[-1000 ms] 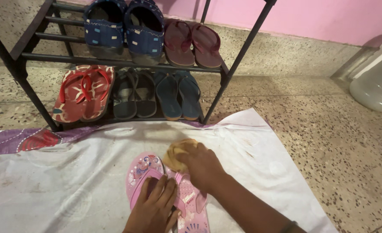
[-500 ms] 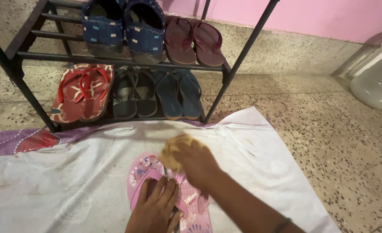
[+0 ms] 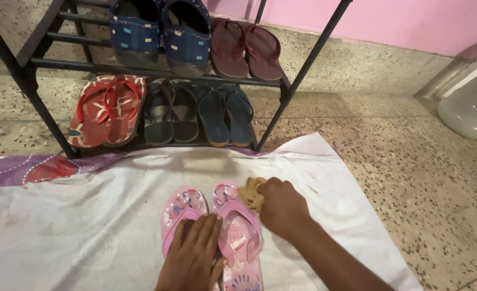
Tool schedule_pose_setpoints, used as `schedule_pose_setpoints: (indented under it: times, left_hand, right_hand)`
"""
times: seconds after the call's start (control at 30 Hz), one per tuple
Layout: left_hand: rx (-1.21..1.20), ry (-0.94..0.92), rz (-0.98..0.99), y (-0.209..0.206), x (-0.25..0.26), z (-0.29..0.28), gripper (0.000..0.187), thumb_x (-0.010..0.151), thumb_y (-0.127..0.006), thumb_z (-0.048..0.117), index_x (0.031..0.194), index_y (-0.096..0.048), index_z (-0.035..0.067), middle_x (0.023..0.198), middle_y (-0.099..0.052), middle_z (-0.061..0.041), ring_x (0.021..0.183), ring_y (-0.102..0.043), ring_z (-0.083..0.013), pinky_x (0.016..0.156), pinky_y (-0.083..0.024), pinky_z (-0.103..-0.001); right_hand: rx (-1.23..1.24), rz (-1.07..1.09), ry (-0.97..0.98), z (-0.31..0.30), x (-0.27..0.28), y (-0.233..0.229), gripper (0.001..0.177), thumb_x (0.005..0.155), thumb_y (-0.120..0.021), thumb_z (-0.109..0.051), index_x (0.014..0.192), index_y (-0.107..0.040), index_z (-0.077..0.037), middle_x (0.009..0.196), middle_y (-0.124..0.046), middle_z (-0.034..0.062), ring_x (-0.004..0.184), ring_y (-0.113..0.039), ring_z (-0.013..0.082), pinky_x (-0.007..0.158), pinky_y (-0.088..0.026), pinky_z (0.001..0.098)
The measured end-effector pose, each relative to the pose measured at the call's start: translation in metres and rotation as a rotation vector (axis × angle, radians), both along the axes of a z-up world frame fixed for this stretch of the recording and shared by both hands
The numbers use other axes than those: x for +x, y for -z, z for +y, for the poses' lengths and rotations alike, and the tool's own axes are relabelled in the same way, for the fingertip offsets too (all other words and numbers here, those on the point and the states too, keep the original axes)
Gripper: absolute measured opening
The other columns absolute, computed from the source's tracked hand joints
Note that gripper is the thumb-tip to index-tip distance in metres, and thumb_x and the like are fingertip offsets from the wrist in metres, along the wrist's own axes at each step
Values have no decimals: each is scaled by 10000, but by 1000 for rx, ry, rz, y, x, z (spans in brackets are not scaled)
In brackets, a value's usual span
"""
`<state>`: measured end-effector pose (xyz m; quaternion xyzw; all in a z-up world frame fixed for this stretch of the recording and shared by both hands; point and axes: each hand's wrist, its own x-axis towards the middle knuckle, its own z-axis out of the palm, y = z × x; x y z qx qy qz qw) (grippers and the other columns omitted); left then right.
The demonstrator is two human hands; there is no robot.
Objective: The person wipes a pair of red patterned flip-flops with a cloth, then places them on a shoe rack. They then wipe a pair of pink flip-flops with the same cloth.
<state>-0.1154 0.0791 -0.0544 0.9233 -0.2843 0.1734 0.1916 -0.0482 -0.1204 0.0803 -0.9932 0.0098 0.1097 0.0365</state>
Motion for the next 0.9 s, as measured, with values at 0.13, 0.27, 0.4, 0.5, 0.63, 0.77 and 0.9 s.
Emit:
schedule_pose_setpoints:
  times: [0.13, 0.27, 0.4, 0.5, 0.63, 0.77, 0.9]
  left_hand:
    - [-57, 2, 17, -12, -4, 2, 929, 791, -641, 442, 1507, -334, -65, 1545, -378, -279, 1419, -330, -403, 1139, -185, -611]
    - [-32, 31, 48, -20, -8, 4, 833, 847, -610, 370, 1487, -326, -81, 1540, -377, -252, 1421, -330, -375, 1160, -179, -563]
    - [20, 29, 14, -25, -13, 4, 766, 852, -592, 336, 1458, -346, -61, 1519, -382, -234, 1409, -324, -374, 1142, -166, -564]
    - [31, 23, 130, -29, -13, 5, 761, 839, -596, 322, 1463, -357, -42, 1583, -372, -216, 1477, -302, -386, 1151, -160, -548]
    - [11, 55, 90, -34, -14, 5, 797, 829, -609, 335, 1478, -363, -58, 1572, -366, -237, 1462, -296, -404, 1159, -163, -583]
    - [105, 66, 131, -37, -11, 8, 773, 814, -609, 272, 1485, -374, -32, 1583, -370, -221, 1477, -289, -393, 1142, -156, -566]
    - [163, 124, 81, -34, -4, 21, 663, 825, -590, 221, 1427, -423, -2, 1530, -415, -159, 1452, -323, -336, 1179, -157, -579]
  right_hand:
    - [201, -137, -264, 1, -45, 33, 388, 815, -669, -139, 1200, -667, -101, 1251, -647, 147, 1224, -582, 346, 1021, -502, 449]
    - [135, -126, -505, 7, -82, 77, 784, 668, -681, -37, 1445, -578, -58, 1427, -543, 264, 1249, -523, 424, 988, -435, 510]
    - [359, -132, -537, -3, -90, 75, 413, 789, -648, -23, 1197, -695, -58, 1242, -662, 213, 1227, -571, 368, 1023, -460, 449]
    - [380, 185, -458, -16, -91, 48, 293, 773, -648, -60, 1049, -741, -93, 1131, -724, 154, 1174, -624, 326, 1009, -491, 420]
    - [546, 132, -239, -19, -96, 27, 329, 799, -659, -116, 1119, -735, -118, 1106, -722, 178, 1107, -680, 328, 966, -553, 393]
    - [356, -126, -481, 0, -111, 46, 503, 644, -828, -106, 1138, -736, -84, 1400, -566, 207, 1213, -504, 459, 908, -457, 535]
    - [327, -117, -505, 10, -124, 65, 709, 585, -849, -106, 1259, -647, -22, 1446, -444, 251, 1264, -452, 534, 900, -470, 617]
